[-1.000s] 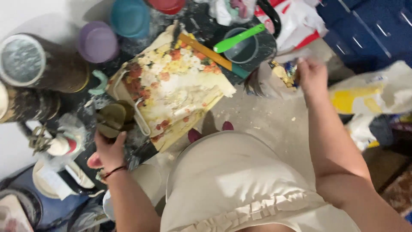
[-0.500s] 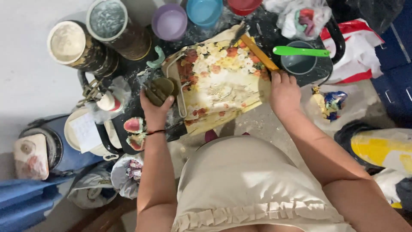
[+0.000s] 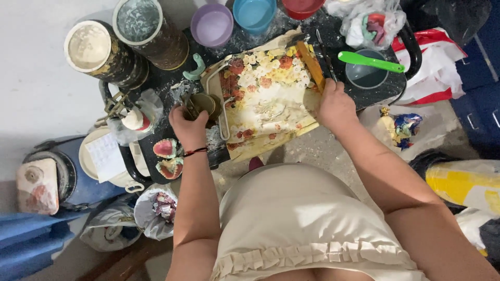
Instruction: Cleaning and removing excess material from a dental mold using hands and a small tool.
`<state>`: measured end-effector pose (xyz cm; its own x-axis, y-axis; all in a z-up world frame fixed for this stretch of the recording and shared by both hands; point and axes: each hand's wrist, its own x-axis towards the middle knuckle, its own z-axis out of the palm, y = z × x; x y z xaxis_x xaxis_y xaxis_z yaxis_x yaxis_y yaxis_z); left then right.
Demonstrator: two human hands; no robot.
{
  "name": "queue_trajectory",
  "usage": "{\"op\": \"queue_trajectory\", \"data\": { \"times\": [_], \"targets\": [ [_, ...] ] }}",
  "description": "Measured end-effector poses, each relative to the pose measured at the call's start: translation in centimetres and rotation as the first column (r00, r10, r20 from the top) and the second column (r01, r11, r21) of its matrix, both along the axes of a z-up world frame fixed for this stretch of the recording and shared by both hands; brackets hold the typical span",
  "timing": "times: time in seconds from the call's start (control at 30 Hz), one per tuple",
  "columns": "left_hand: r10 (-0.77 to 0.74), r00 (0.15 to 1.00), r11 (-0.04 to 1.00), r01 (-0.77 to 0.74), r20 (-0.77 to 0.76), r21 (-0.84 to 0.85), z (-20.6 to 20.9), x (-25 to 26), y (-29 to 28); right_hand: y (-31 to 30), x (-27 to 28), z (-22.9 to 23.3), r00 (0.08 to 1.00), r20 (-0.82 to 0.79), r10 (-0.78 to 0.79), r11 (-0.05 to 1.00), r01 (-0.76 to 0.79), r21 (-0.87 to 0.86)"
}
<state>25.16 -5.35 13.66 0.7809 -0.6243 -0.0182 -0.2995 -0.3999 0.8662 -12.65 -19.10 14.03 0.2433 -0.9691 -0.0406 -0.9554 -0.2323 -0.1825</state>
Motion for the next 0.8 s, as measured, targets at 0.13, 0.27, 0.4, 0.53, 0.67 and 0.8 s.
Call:
{"op": "queue_trajectory", "data": {
  "times": [0.13, 0.27, 0.4, 0.53, 0.67, 0.8],
  "targets": [
    [-0.021, 0.997, 0.992, 0.030, 0.074, -0.119, 2.3, 0.9, 0.6, 1.1, -2.4, 1.7, 0.909, 0.415, -0.028, 0.983, -0.049, 0.174],
    [-0.306, 0.925, 0.942, 0.328, 0.225, -0.068, 8.2, -0.4, 0.0, 4.7, -5.7, 2.0, 0.810, 0.586, -0.033, 0.993, -0.041, 0.113],
    [-0.537, 0.611, 0.802, 0.583, 0.582, 0.128, 8.2, 0.5, -3.7, 7.6, -7.5, 2.5, 0.762, 0.624, -0.175, 0.971, 0.028, 0.239],
    [-0.623, 0.393, 0.657, 0.732, 0.676, 0.180, 9.5, -1.6, -9.1, 9.3, -9.2, 1.3, 0.744, 0.621, -0.246, 0.951, 0.063, 0.302],
    [-0.507, -0.097, 0.458, 0.812, 0.856, 0.363, 3.7, -3.5, -16.2, 10.7, -9.7, 1.3, 0.649, 0.690, -0.320, 0.923, 0.050, 0.381],
    [-0.249, -0.455, 0.502, 0.694, 0.855, 0.516, 0.6, -7.5, -19.1, 11.3, -10.2, 0.1, 0.538, 0.759, -0.366, 0.897, -0.011, 0.441]
  ]
}}
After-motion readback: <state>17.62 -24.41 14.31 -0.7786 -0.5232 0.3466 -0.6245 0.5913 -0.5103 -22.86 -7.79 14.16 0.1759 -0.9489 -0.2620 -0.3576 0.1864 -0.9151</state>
